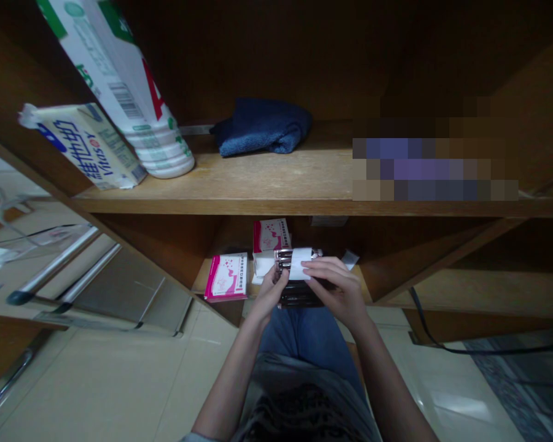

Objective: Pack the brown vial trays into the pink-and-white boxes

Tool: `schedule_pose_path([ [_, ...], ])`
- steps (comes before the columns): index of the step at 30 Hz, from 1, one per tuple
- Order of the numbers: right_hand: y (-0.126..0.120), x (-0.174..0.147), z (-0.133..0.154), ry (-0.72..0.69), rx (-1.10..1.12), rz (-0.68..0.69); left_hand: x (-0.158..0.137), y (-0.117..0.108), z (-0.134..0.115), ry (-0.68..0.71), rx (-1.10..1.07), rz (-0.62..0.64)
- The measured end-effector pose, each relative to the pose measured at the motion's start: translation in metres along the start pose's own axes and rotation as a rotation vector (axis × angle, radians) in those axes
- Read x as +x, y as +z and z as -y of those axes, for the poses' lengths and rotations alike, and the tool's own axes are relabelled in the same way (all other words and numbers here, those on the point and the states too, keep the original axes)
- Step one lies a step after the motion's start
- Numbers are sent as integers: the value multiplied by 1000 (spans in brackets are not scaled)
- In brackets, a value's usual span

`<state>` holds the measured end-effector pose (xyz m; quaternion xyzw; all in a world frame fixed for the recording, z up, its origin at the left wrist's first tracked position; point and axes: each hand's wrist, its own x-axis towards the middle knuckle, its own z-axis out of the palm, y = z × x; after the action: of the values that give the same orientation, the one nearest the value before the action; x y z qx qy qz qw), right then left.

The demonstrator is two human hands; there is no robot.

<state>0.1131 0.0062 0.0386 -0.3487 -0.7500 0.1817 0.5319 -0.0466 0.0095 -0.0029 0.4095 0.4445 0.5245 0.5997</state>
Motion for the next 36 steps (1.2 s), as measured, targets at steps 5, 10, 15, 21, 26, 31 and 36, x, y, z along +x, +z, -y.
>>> schedule_pose_path([
  [5,1,-3,-3,12,-54,27,-2,2,-4,-43,-95,-29],
  [10,-2,-4,1,6,-87,86,-6,3,-10,-50,-139,-52],
  [15,0,-3,2,54,-110,-94,-8,1,-11,-70,-125,-78],
  [21,13,-7,-19,449,278,30,-10,0,-12,-51,-81,-40],
  [26,21,-13,-22,707,657,85,-10,-5,-8,-32,-77,-29],
  [31,29,-15,-19,826,784,22,-10,-10,-8,-6,-3,-37],
  [36,34,-20,-23,876,860,21,-8,-15,-13,25,114,-29],
])
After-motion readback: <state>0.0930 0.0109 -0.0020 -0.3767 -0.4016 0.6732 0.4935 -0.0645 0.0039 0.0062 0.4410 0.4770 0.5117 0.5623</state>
